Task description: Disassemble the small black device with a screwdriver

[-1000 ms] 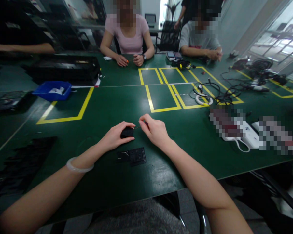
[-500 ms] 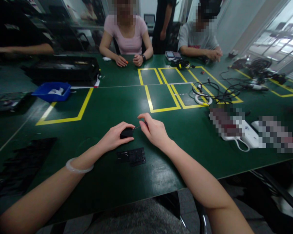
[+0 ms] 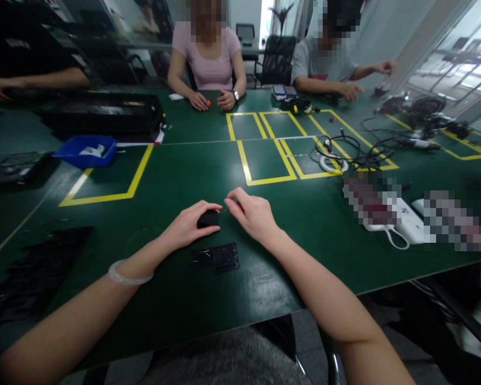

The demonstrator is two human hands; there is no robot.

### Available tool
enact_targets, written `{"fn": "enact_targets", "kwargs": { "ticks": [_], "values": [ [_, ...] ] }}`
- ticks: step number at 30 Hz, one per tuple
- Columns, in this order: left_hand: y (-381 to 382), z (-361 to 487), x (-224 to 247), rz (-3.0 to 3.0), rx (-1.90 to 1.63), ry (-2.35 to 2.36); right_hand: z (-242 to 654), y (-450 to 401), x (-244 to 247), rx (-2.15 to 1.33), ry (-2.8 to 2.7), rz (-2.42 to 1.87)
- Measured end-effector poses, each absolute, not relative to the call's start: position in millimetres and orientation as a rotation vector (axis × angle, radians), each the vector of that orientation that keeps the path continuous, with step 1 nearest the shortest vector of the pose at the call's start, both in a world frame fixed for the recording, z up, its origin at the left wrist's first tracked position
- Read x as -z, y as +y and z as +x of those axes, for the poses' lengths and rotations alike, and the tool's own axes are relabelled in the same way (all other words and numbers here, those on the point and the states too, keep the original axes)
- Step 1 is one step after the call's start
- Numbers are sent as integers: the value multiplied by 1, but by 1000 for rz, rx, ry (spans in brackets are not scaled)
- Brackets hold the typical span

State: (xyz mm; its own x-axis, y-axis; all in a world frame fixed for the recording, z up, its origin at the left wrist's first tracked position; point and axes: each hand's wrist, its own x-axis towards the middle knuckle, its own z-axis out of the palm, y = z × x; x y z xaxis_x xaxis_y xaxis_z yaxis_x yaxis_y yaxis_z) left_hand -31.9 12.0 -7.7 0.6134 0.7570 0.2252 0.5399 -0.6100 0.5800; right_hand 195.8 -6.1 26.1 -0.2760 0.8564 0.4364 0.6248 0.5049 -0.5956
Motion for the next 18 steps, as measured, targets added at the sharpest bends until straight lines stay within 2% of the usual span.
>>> {"fn": "enact_targets", "kwargs": {
  "ticks": [18],
  "values": [
    [12,-33,8,2376,-635,1025,195,-7,-22,-373,-1953,-1179]
  ]
}}
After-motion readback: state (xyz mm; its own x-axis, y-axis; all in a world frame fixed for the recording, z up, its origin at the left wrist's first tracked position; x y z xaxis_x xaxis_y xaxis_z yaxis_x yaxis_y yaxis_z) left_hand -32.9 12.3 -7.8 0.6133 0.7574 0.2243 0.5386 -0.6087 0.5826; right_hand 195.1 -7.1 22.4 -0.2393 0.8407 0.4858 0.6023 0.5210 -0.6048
